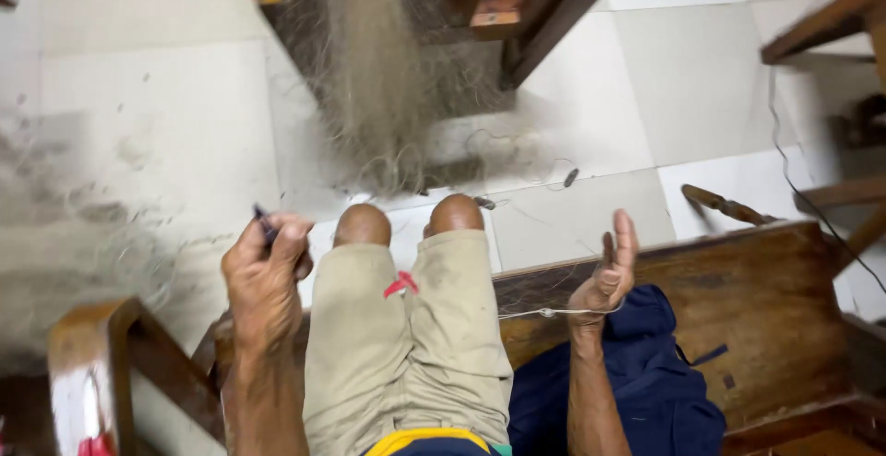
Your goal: Repairing a fine mesh fishing net using a shuttle and scissors
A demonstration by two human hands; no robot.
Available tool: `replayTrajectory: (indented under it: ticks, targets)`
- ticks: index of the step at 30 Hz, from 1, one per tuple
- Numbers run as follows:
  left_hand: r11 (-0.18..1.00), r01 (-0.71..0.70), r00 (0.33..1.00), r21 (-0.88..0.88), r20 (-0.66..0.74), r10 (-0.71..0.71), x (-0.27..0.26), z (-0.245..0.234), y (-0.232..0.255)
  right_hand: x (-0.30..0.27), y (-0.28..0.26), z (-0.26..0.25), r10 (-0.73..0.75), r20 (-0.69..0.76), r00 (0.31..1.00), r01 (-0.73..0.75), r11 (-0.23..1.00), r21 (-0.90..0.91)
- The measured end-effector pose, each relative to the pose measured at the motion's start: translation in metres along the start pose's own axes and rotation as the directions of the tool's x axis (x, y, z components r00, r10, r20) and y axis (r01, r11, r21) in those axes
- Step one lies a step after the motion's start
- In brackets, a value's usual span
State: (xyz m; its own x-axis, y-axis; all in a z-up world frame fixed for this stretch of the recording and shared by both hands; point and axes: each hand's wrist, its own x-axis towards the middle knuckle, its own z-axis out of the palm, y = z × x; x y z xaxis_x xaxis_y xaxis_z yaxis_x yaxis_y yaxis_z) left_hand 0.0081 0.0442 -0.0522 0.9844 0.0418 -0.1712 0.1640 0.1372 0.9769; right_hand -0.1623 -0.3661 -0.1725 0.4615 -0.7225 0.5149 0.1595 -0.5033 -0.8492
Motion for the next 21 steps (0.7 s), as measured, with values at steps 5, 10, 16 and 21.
replayTrajectory:
  ticks: [5,10,16,21]
  targets:
    - [0.994,-0.064,0.997,-0.086,0.046,0.068,0.003,-0.007,-0.020,-0.011,0.016,-0.002,0.100,0.005,0.995,-0.100,0.988,0.116]
    - [0.999,-0.013,1.000,-0.043,0.007,0.014,0.000,-0.004,-0.018,-0.018,0.030,-0.006,0.222,0.013,0.975,-0.222,0.967,0.127]
    - [0.989,-0.112,0.993,-0.102,0.033,0.116,0.006,-0.015,-0.032,-0.011,0.029,0.001,0.229,-0.015,0.973,-0.222,0.955,0.199]
    - [0.992,-0.105,0.991,-0.076,0.076,0.110,0.014,-0.022,-0.038,0.000,0.011,0.002,0.214,0.005,0.977,-0.213,0.971,0.107]
